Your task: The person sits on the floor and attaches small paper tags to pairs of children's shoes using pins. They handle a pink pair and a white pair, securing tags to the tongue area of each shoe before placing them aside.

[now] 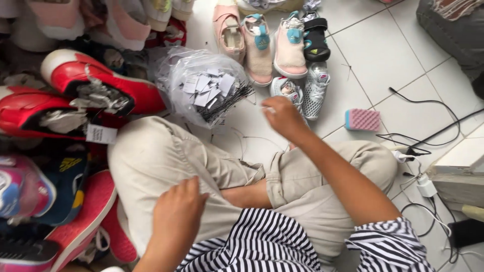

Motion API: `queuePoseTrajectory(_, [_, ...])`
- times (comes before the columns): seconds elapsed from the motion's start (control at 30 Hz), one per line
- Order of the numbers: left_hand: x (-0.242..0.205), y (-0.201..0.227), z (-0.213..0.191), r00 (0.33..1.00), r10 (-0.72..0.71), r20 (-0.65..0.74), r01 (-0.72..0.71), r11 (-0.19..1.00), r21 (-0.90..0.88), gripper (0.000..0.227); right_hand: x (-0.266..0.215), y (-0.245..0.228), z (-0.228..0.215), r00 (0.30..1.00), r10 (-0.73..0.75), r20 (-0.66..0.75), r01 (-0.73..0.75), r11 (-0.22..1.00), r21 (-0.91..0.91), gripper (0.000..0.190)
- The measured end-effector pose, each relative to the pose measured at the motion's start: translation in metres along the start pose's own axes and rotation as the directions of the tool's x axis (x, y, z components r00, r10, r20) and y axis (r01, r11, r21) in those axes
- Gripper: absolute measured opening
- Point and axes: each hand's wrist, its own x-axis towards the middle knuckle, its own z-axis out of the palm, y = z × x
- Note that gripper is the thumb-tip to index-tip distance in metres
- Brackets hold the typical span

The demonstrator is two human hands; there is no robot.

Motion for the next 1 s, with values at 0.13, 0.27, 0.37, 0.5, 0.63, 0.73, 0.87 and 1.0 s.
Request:
queuePoseTrajectory(0.13, [0.067, 0.05, 0.037, 0.971, 0.218, -0.097, -0.212, 0.975, 0.074, 0.024, -0.011, 0.044, -0.044, 0.805, 0.567, 0.175, -0.484, 0.798, -0.359, 0.057])
queuePoseTrajectory(0.27, [0.15, 0.091, 0.055, 0.922, 0.378, 0.083, -0.352, 0.908, -0.227, 0.022, -0.008, 0.043, -0.034, 0.714, 0.658, 0.241, -0.563, 0.743, -0.361, 0.098])
queuePoseTrajectory(0.37, [0.209, 0.114, 0.083, 0.916, 0.363, 0.172, -0.224, 0.817, -0.532, 0.035, -0.005, 0.067, -0.017, 0.739, 0.625, 0.252, -0.527, 0.769, -0.362, 0.091])
queuePoseTrajectory(0.5, [0.252, 0.144, 0.085, 0.95, 0.205, 0.238, 0.025, 0.706, -0.707, 0.057, 0.002, 0.074, -0.057, 0.725, 0.603, 0.332, -0.623, 0.78, -0.056, 0.066])
queuePoseTrajectory(0.63, [0.265, 0.176, 0.062, 0.963, 0.158, 0.216, 0.065, 0.646, -0.761, 0.072, 0.018, 0.115, -0.075, 0.605, 0.618, 0.503, -0.796, 0.474, 0.375, 0.062])
queuePoseTrajectory(0.73, [0.271, 0.186, 0.06, 0.969, 0.021, 0.245, 0.17, 0.663, -0.729, 0.076, 0.025, 0.153, -0.088, 0.672, 0.74, -0.009, -0.729, 0.665, 0.163, 0.032])
queuePoseTrajectory(0.87, [0.277, 0.195, 0.092, 0.981, 0.041, 0.187, 0.091, 0.761, -0.643, 0.103, 0.037, 0.136, -0.093, 0.741, 0.671, 0.016, -0.661, 0.734, -0.158, 0.077])
queuePoseTrajectory(1.0, [0.281, 0.187, 0.143, 0.997, -0.006, 0.076, 0.043, 0.861, -0.507, 0.094, 0.04, 0.139, -0.081, 0.732, 0.679, -0.065, -0.673, 0.703, -0.232, 0.055])
